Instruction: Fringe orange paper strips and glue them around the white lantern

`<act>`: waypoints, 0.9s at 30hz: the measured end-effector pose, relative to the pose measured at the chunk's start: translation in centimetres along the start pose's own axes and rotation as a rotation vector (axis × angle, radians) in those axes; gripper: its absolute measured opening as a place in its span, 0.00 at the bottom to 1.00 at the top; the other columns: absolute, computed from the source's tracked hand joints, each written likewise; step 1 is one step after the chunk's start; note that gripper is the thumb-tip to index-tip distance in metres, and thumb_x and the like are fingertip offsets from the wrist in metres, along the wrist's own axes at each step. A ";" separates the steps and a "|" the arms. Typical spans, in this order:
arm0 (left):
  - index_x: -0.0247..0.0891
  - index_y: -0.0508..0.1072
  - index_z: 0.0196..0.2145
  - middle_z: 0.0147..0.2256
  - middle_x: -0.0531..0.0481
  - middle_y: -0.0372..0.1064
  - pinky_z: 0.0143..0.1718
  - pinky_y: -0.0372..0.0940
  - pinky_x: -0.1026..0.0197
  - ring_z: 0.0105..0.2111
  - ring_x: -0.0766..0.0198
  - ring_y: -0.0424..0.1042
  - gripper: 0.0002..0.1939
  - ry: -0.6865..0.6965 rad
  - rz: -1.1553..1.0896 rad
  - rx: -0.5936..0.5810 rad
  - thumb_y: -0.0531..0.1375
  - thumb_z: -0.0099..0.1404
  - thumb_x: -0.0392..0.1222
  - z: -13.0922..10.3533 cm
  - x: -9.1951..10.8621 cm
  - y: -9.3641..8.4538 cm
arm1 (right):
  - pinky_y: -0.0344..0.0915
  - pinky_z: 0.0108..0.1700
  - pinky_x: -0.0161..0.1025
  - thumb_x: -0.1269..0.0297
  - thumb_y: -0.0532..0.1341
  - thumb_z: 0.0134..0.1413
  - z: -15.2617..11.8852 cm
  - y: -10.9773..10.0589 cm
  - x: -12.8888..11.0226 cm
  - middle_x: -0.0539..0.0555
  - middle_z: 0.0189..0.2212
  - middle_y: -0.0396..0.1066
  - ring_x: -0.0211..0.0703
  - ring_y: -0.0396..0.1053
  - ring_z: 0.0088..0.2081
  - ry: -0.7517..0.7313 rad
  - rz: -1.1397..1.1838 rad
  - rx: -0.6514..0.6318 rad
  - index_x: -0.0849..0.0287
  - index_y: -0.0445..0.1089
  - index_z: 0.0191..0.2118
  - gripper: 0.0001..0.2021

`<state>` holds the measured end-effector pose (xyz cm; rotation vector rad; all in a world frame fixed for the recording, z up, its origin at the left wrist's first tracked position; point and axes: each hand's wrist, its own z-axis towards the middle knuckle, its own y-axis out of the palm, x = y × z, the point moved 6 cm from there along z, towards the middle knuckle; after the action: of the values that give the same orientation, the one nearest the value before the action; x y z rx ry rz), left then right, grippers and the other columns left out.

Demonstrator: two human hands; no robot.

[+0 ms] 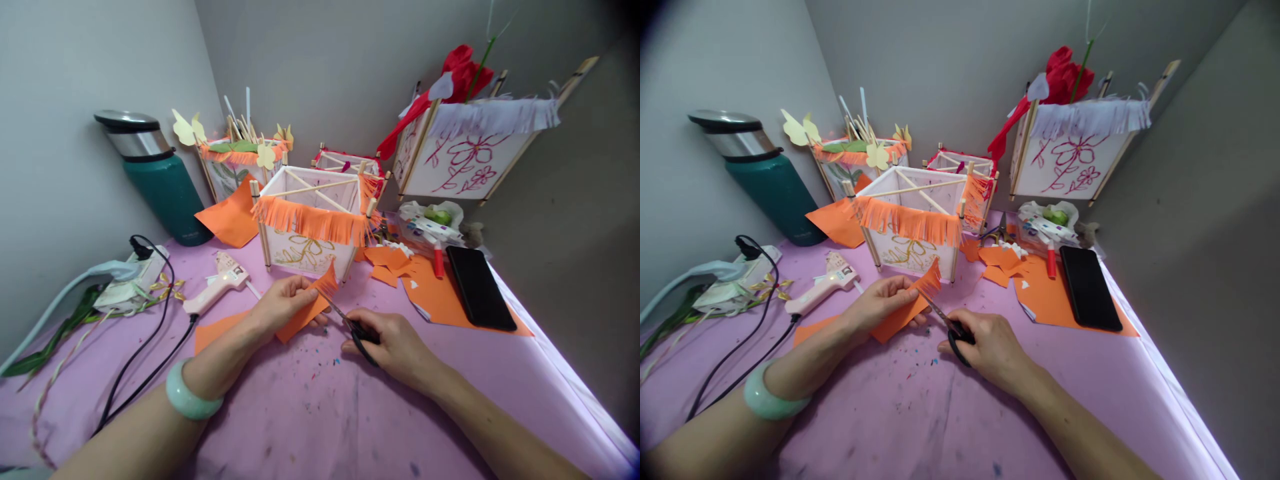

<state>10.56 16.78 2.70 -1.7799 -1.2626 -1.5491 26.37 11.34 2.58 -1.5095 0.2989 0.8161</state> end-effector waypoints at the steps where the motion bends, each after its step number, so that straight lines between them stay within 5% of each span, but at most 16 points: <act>1: 0.36 0.61 0.31 0.24 0.44 0.75 0.25 0.68 0.66 0.23 0.63 0.75 0.15 0.000 -0.001 0.001 0.63 0.58 0.47 0.0 0.0 0.0 | 0.51 0.25 0.30 0.57 0.66 0.49 0.0 0.0 0.0 0.43 0.21 0.57 0.33 0.53 0.23 -0.001 0.004 0.000 0.57 0.67 0.31 0.11; 27: 0.35 0.64 0.31 0.24 0.47 0.74 0.26 0.70 0.64 0.23 0.62 0.76 0.10 0.059 -0.015 0.147 0.61 0.59 0.41 0.1 0.5 -1.1 | 0.54 0.27 0.31 0.58 0.66 0.48 -0.1 -0.2 -0.2 0.44 0.21 0.61 0.34 0.57 0.24 0.024 0.039 -0.024 0.56 0.70 0.37 0.11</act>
<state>9.68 17.57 2.91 -1.6251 -1.3279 -1.4660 26.39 11.26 2.81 -1.5408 0.3381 0.8351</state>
